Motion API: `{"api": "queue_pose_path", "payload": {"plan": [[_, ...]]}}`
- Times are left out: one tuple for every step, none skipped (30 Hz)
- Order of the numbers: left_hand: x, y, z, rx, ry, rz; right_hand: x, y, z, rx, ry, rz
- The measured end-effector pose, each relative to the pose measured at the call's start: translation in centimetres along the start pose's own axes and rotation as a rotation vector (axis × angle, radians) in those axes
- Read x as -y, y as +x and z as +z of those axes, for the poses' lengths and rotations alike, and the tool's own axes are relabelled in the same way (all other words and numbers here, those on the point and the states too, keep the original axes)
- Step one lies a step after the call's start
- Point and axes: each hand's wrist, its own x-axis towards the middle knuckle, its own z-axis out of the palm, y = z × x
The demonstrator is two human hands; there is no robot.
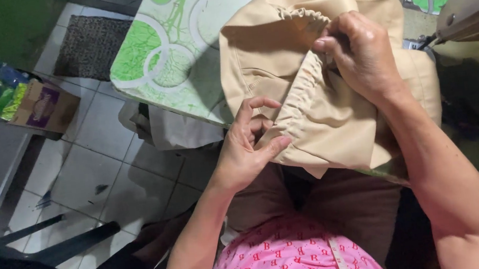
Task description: Inspecting a pair of shorts, unpicking loose threads from the waistband using snips, and measuring the waist width with a tape measure.
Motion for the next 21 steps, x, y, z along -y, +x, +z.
{"api": "queue_pose_path", "payload": {"plan": [[-0.1,0.0,0.0,0.004,-0.002,0.001,0.0,0.0,0.0,-0.001,-0.004,0.003],[-0.2,0.0,0.0,0.013,0.020,0.012,0.1,0.1,-0.1,-0.001,0.002,0.007],[-0.3,-0.2,-0.1,0.018,0.042,0.021,0.2,0.1,0.1,0.003,0.011,0.012],[-0.3,-0.3,0.0,0.019,0.041,0.018,0.2,0.1,0.1,0.004,0.011,0.015],[-0.3,-0.3,0.0,0.038,0.026,0.029,0.1,0.1,0.2,0.007,0.015,0.037],[-0.3,-0.3,0.1,0.056,0.012,0.039,0.1,0.2,0.3,0.010,0.019,0.059],[-0.1,-0.2,0.1,0.058,0.010,0.037,0.3,0.2,0.3,0.011,0.018,0.062],[0.0,-0.1,0.1,0.067,0.012,0.071,0.4,0.2,0.4,0.004,0.003,0.035],[0.1,0.0,0.1,0.075,0.014,0.105,0.6,0.2,0.4,-0.003,-0.012,0.009],[0.1,0.1,0.1,0.078,0.013,0.104,0.8,0.1,0.5,-0.003,-0.014,0.011],[0.0,0.1,0.1,0.065,0.046,0.093,1.0,0.0,0.8,0.007,-0.005,0.008],[0.0,0.2,0.1,0.052,0.080,0.082,1.2,-0.1,1.0,0.018,0.003,0.005],[0.0,0.3,0.1,0.053,0.079,0.080,1.6,-0.2,1.1,0.018,0.003,0.007],[0.0,0.3,0.2,0.043,0.072,0.086,2.0,-0.3,1.3,0.026,-0.007,-0.026],[0.0,0.5,0.2,0.033,0.067,0.095,2.4,-0.3,1.4,0.030,-0.018,-0.062],[0.0,0.5,0.2,0.034,0.067,0.097,2.5,-0.4,1.3,0.028,-0.020,-0.063],[0.0,0.5,0.2,0.028,0.073,0.102,2.6,-0.3,1.3,0.034,-0.002,-0.080],[0.0,0.5,0.3,0.023,0.080,0.108,2.7,-0.3,1.2,0.040,0.016,-0.097],[-0.2,0.4,0.3,0.026,0.081,0.110,2.8,-0.3,1.0,0.036,0.014,-0.096],[-0.3,0.3,0.3,0.018,0.090,0.106,3.0,-0.2,0.7,0.084,0.066,-0.080],[-0.4,0.2,0.3,0.007,0.100,0.103,3.2,-0.1,0.5,0.133,0.120,-0.066]]}}
